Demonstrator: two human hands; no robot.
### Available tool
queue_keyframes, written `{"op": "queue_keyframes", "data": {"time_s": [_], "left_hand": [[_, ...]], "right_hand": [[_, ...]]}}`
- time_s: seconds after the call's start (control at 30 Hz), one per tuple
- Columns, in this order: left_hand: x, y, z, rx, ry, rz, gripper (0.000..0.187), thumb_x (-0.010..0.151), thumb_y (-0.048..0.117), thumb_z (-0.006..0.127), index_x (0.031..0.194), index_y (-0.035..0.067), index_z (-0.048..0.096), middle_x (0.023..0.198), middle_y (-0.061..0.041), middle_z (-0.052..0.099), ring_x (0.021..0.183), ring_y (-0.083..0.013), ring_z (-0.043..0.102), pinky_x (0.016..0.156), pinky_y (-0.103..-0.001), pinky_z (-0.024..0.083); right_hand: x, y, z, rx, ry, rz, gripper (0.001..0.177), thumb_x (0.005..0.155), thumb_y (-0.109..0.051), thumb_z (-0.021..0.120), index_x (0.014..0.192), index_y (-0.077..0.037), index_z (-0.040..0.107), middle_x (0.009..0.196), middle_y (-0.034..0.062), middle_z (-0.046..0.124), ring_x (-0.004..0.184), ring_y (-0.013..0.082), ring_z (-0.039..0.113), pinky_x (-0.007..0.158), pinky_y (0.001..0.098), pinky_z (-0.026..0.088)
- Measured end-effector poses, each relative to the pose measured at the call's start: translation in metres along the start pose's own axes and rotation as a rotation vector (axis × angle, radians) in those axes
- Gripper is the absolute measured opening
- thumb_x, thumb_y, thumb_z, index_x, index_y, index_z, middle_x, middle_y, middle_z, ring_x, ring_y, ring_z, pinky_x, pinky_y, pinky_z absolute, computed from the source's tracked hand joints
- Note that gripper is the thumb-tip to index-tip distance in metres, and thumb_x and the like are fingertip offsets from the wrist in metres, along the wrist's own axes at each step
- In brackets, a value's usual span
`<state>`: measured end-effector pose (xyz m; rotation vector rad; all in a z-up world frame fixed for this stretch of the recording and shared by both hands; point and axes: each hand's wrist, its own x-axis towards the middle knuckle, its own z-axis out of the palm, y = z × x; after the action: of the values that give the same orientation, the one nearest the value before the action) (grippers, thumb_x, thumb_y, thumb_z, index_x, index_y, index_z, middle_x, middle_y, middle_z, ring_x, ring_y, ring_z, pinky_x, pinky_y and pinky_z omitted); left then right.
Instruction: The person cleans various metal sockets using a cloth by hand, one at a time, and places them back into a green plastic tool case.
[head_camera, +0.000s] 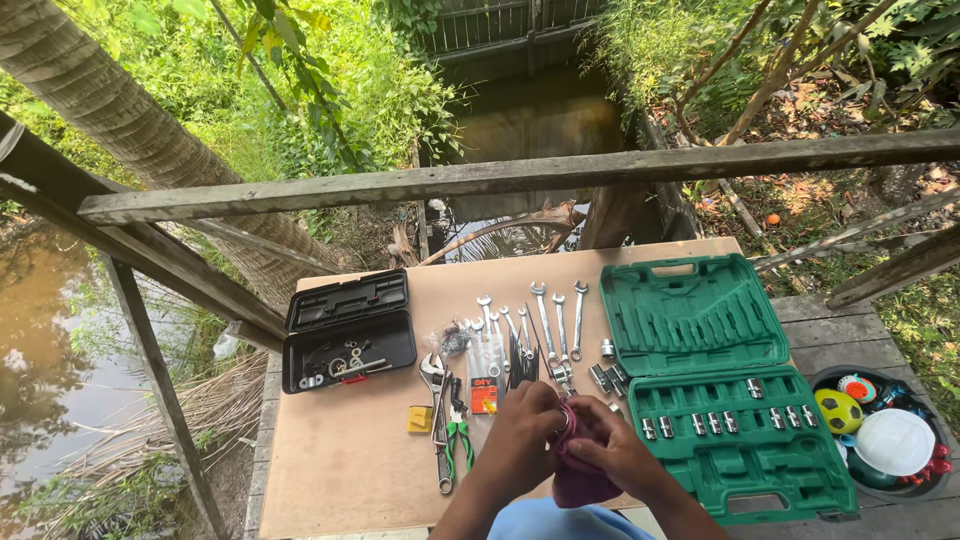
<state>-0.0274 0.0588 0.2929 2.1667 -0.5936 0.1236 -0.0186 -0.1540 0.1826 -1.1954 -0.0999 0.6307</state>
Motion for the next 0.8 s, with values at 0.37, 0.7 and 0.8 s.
{"op": "queue_keyframes", "data": {"time_s": [0.37,0.7,0.8], "left_hand": [[-0.020,-0.051,0.050,-0.810,-0.041,-0.647,0.030,0.099,0.028,0.065,0.089,0.001,0.072,0.089,-0.004,0.059,0.078,-0.0134,0.054,0.067,-0.028,0.043],[-0.029,-0.061,0.088,-0.890,0.181,-0.611,0.021,0.094,0.018,0.075,0.084,0.000,0.073,0.083,-0.002,0.067,0.074,-0.0077,0.062,0.069,-0.024,0.049],[-0.023,-0.049,0.079,-0.717,0.222,-0.500,0.018,0.094,0.014,0.074,0.085,-0.003,0.072,0.091,-0.006,0.064,0.078,-0.0122,0.065,0.072,-0.028,0.052]], "right_hand": [[-0.009,-0.036,0.020,-1.073,0.198,-0.598,0.039,0.081,-0.018,0.082,0.115,-0.009,0.064,0.091,0.0091,0.073,0.080,0.0244,0.073,0.066,0.0370,0.055],[-0.012,-0.010,0.017,-0.595,0.303,-0.207,0.024,0.093,-0.024,0.066,0.110,-0.008,0.066,0.079,0.0060,0.074,0.065,0.0130,0.074,0.060,0.0288,0.060],[-0.006,0.010,0.008,-0.271,0.254,-0.181,0.022,0.098,-0.020,0.063,0.114,-0.004,0.063,0.083,0.0062,0.069,0.069,0.0095,0.063,0.061,0.0259,0.054]]}}
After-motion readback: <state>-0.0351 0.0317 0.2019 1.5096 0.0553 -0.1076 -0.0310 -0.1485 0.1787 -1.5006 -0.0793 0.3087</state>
